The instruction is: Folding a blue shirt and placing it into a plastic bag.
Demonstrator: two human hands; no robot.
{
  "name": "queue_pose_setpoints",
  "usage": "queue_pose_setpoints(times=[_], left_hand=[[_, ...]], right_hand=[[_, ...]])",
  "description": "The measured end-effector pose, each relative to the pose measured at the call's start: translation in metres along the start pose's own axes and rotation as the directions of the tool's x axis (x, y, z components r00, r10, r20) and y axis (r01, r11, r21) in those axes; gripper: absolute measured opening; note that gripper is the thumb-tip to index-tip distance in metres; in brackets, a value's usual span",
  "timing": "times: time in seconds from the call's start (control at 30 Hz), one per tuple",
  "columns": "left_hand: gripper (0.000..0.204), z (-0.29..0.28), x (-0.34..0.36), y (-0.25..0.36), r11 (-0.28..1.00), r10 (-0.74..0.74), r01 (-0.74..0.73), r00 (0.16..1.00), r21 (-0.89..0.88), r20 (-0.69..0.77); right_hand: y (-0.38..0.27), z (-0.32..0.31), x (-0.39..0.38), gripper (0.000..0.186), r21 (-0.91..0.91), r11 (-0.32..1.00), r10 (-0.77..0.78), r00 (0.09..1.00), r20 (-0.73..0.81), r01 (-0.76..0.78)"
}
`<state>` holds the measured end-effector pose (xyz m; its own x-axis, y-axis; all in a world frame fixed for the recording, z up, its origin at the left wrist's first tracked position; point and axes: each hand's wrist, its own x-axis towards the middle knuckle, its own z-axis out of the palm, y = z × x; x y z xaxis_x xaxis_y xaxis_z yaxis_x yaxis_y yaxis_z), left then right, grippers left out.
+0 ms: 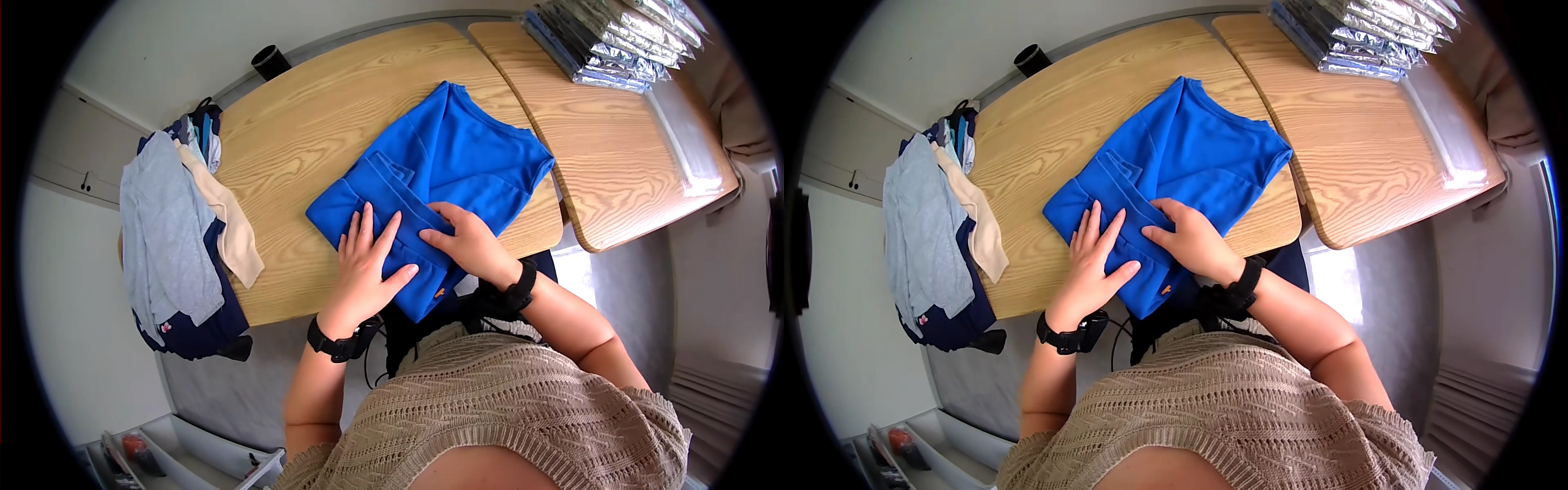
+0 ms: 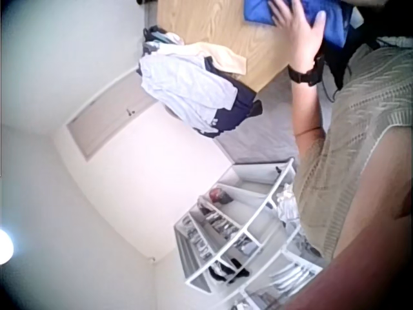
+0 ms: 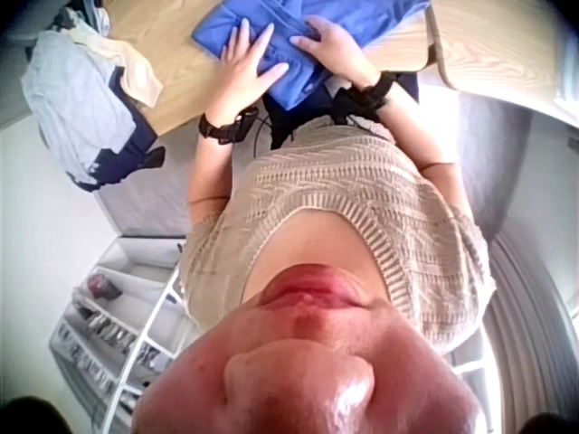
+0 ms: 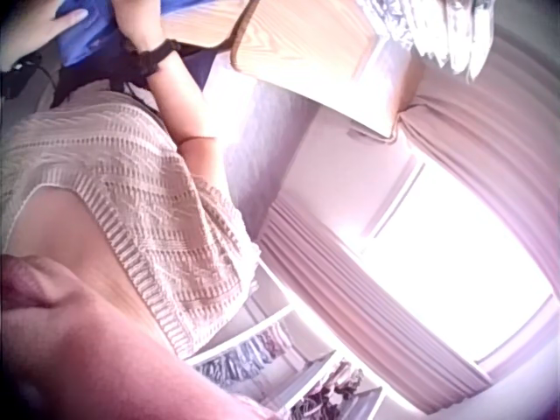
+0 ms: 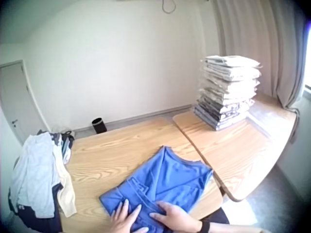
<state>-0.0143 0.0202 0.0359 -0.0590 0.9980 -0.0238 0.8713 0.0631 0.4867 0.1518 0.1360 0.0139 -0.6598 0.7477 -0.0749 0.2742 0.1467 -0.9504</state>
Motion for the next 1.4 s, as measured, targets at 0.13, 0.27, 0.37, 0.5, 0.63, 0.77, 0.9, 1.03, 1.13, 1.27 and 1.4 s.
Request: queue_pose_setpoints(times=[0.13,0.27,0.37,0.5,0.63,0.77,0.9,1.03,1.13,1.27,1.4], left_hand=[[0.071,-0.001,-0.004,0.007,0.999,0.019,-0.020,0.999,-0.037,-0.037],[0.063,-0.001,-0.005,0.014,0.999,0.031,-0.030,0.998,0.011,-0.062],[0.039,-0.008,0.000,-0.009,0.950,-0.035,-0.059,0.955,-0.306,-0.294],[0.040,-0.026,0.001,-0.032,0.968,-0.190,0.124,0.929,-0.216,-0.318],[0.045,-0.022,0.002,-0.051,0.967,-0.221,0.183,0.950,-0.179,-0.221],[0.046,-0.017,0.001,-0.049,0.980,-0.199,0.196,0.955,-0.036,-0.221],[0.042,-0.026,-0.015,-0.030,0.978,-0.208,0.205,0.966,-0.031,-0.153],[0.039,-0.038,-0.027,-0.009,0.936,-0.304,0.291,0.952,-0.199,-0.039],[0.040,-0.033,-0.015,-0.023,0.965,-0.238,0.205,0.946,-0.163,-0.219],[0.048,-0.034,0.022,-0.038,0.766,-0.265,0.278,0.958,-0.579,0.110],[0.044,-0.037,0.058,-0.047,0.654,-0.116,0.322,0.937,-0.684,0.330]], right_hand=[[-0.001,-0.005,-0.001,0.037,0.380,0.925,-0.061,0.995,0.079,0.027],[-0.001,-0.008,-0.005,0.032,0.470,0.871,0.152,0.988,0.015,-0.141],[0.006,-0.012,-0.013,0.040,0.073,0.995,-0.049,0.960,-0.275,0.072],[0.004,-0.021,-0.033,0.053,0.144,0.990,0.034,0.968,-0.248,0.002],[-0.005,-0.022,-0.033,0.064,-0.209,0.977,0.002,0.989,-0.150,-0.034],[-0.005,-0.029,-0.021,0.054,-0.347,0.938,0.008,0.998,-0.055,-0.027],[-0.018,-0.045,-0.022,0.049,-0.287,0.954,0.099,0.995,0.008,-0.093],[-0.008,-0.078,-0.021,0.044,-0.104,0.973,0.207,0.978,-0.001,-0.206],[-0.005,-0.081,-0.025,0.046,-0.023,0.971,0.237,0.971,-0.032,-0.238],[-0.006,-0.081,-0.030,0.047,0.011,0.952,0.305,0.950,-0.061,-0.305],[-0.009,-0.080,-0.033,0.036,-0.087,0.931,0.354,0.935,-0.031,-0.355]])
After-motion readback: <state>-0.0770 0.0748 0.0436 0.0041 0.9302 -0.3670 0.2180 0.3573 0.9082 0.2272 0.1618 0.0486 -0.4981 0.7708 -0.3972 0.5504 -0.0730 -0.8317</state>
